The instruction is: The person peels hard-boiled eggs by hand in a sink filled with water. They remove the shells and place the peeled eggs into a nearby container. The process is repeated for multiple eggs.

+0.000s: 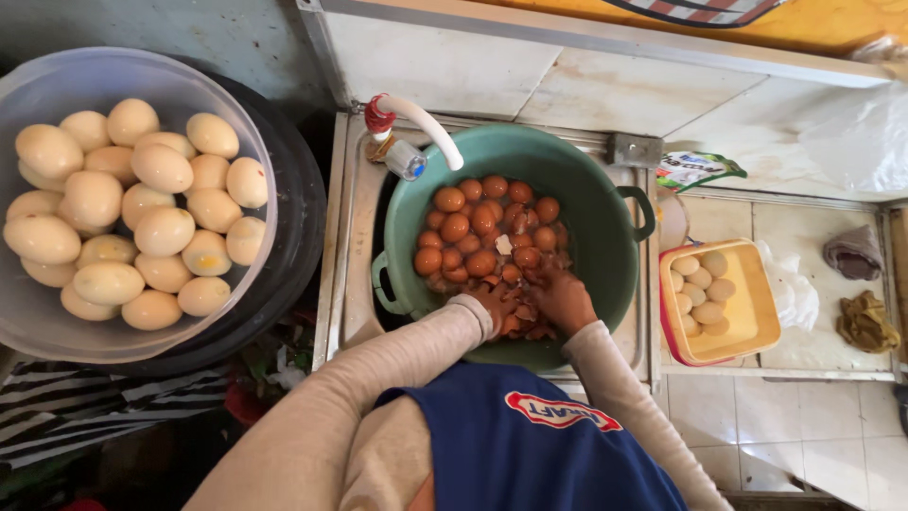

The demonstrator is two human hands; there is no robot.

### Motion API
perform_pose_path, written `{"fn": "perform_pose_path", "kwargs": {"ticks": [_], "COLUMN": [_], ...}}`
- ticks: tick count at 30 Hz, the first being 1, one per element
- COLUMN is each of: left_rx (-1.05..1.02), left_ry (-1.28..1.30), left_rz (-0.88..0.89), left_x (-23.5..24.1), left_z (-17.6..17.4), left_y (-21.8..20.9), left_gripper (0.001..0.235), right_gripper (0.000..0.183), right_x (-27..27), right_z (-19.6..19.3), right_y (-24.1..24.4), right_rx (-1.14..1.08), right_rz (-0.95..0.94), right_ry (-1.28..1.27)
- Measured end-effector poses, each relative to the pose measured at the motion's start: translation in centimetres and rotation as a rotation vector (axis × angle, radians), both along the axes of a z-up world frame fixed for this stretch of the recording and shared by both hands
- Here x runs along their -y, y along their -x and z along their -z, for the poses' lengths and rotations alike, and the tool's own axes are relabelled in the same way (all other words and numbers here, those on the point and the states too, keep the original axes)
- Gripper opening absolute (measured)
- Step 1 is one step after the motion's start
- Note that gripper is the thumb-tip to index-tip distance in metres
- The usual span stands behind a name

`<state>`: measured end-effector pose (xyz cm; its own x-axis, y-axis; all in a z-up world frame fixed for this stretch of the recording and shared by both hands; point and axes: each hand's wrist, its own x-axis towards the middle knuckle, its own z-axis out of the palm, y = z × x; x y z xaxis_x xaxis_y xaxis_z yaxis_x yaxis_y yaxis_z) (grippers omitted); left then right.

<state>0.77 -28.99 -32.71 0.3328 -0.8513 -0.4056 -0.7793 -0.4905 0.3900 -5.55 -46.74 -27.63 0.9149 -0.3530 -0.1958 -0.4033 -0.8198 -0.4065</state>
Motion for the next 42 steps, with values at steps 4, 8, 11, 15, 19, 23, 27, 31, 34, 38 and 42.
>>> {"fn": "perform_pose_path", "kwargs": {"ticks": [4, 8, 11, 15, 19, 23, 27, 31, 34, 38, 42], "left_rx": [-0.211, -0.076, 0.127, 0.199, 0.149, 0.166, 0.242, 0.202, 0.171, 0.189, 0.194], "left_ry": [-0.054, 0.140, 0.322, 0.646, 0.645, 0.630, 0.724, 0.673, 0.621, 0.667, 0.633], "left_rz": [-0.053, -0.221, -0.241, -0.276, -0.251, -0.213, -0.262, -0.284, -0.308, -0.283, -0.278], "left_x": [-1.6, -4.7, -7.6, -9.8, -9.7, -10.0, -10.1, -10.7, -10.9, -11.0, -10.8], "left_z": [-4.8, -7.5, -8.3, -9.4, -10.6, -10.9, -10.5, -10.0, -9.8, -10.1, -10.2], "left_y": [-0.6, -1.6, -2.1, -1.9, -1.7, -1.6, -1.2, -1.4, -1.3, -1.4, -1.2], "left_gripper": [0.078, 0.034, 0.019, 0.017, 0.017, 0.016, 0.014, 0.013, 0.011, 0.012, 0.012], "right_gripper": [0.034, 0.032, 0.031, 0.039, 0.056, 0.051, 0.049, 0.055, 0.047, 0.042, 0.051], "right_x": [0.6, -0.1, -1.0, -2.2, -1.5, -0.9, -1.2, -1.3, -0.5, -0.3, -0.1], "right_z": [-3.6, -8.2, -11.5, -12.5, -10.0, -7.9, -7.3, -7.4, -7.5, -7.6, -7.5], "right_y": [2.0, 5.1, 8.8, 12.7, 14.9, 16.3, 16.7, 16.2, 16.1, 15.8, 16.0], "right_rx": [0.019, 0.046, 0.346, 0.715, 0.403, 0.433, 0.714, 0.416, 0.491, 0.531, 0.427], "right_rz": [0.227, 0.344, 0.248, 0.391, 0.281, 0.283, 0.356, 0.180, 0.276, 0.432, 0.119], "right_ry": [-0.288, -1.145, -0.703, -0.018, 0.464, 0.427, 0.201, 0.417, 0.176, 0.117, 0.468]}}
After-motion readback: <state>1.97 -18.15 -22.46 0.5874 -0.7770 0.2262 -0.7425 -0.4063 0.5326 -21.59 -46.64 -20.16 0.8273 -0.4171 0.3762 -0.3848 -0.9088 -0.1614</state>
